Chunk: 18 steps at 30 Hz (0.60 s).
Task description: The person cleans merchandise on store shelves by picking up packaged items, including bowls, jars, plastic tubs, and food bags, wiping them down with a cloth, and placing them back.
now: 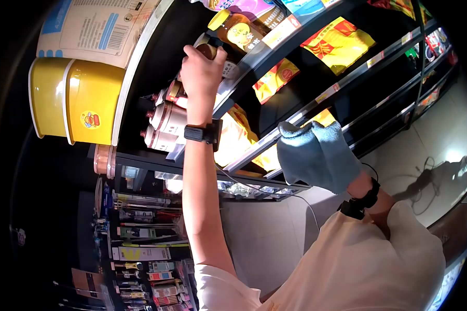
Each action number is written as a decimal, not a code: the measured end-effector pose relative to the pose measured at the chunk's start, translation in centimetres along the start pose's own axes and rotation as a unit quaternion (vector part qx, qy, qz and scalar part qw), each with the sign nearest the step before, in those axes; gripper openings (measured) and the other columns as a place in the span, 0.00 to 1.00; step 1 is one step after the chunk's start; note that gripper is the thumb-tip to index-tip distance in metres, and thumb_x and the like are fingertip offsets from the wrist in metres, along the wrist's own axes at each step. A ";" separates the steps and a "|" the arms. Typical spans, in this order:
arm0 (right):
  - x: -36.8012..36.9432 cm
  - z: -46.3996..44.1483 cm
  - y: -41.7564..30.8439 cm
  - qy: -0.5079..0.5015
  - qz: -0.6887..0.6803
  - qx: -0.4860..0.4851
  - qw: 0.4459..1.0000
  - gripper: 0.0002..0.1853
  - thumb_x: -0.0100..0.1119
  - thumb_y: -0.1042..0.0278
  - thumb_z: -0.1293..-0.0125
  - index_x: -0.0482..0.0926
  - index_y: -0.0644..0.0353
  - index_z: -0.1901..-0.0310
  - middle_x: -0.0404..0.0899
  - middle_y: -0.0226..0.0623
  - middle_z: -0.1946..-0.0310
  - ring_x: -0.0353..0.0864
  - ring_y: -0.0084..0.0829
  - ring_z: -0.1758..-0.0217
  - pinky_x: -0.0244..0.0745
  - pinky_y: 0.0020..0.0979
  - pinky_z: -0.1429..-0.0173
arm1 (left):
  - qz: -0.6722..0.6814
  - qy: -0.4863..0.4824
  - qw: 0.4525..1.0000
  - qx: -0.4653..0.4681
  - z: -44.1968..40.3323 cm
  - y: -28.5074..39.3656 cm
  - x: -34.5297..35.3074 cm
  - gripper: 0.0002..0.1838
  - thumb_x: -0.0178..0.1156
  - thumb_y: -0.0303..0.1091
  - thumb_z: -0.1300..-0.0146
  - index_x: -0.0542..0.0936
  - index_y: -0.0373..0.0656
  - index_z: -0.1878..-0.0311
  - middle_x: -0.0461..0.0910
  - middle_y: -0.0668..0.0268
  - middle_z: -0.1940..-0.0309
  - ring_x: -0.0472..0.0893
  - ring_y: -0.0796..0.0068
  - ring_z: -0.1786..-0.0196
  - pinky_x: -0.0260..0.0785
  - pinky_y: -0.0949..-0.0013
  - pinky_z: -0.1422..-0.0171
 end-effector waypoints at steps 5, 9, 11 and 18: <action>3.0 0.3 1.1 -0.052 -0.725 0.213 0.653 0.27 0.54 0.61 0.27 0.63 0.55 0.30 0.68 0.34 0.33 0.68 0.35 0.32 0.64 0.37 0.27 | -0.067 0.076 0.993 0.058 3.4 1.8 -0.3 0.33 0.67 0.55 0.41 0.67 0.34 0.52 0.74 0.43 0.56 0.83 0.41 0.59 0.81 0.53 0.60; -3.4 -2.9 1.0 0.081 -0.010 0.010 0.997 0.20 0.60 0.63 0.38 0.75 0.55 0.44 0.77 0.37 0.51 0.78 0.35 0.50 0.74 0.39 0.44 | 0.015 0.150 0.985 0.085 5.1 1.4 -3.3 0.33 0.71 0.50 0.42 0.70 0.36 0.45 0.76 0.46 0.53 0.82 0.43 0.56 0.78 0.53 0.55; -5.5 -5.0 1.3 0.094 0.018 0.037 0.995 0.16 0.62 0.63 0.44 0.79 0.54 0.54 0.77 0.34 0.62 0.78 0.32 0.62 0.74 0.37 0.55 | 0.034 0.180 0.977 0.112 6.3 1.5 -5.2 0.33 0.71 0.49 0.42 0.70 0.35 0.44 0.75 0.46 0.52 0.81 0.43 0.54 0.77 0.52 0.53; -1.2 -6.3 2.1 0.019 -0.118 0.074 0.990 0.18 0.60 0.66 0.46 0.79 0.54 0.51 0.79 0.36 0.63 0.79 0.36 0.63 0.72 0.39 0.58 | 0.223 0.086 0.968 0.081 17.9 3.2 -10.1 0.34 0.75 0.41 0.50 0.72 0.33 0.44 0.78 0.54 0.60 0.81 0.62 0.61 0.75 0.65 0.58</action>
Point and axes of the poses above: each hand's wrist, its own z-axis away from the middle knuckle, its own x-axis out of the palm, y = z × x, the point moved 5 cm from there along -z, towards the middle knuckle
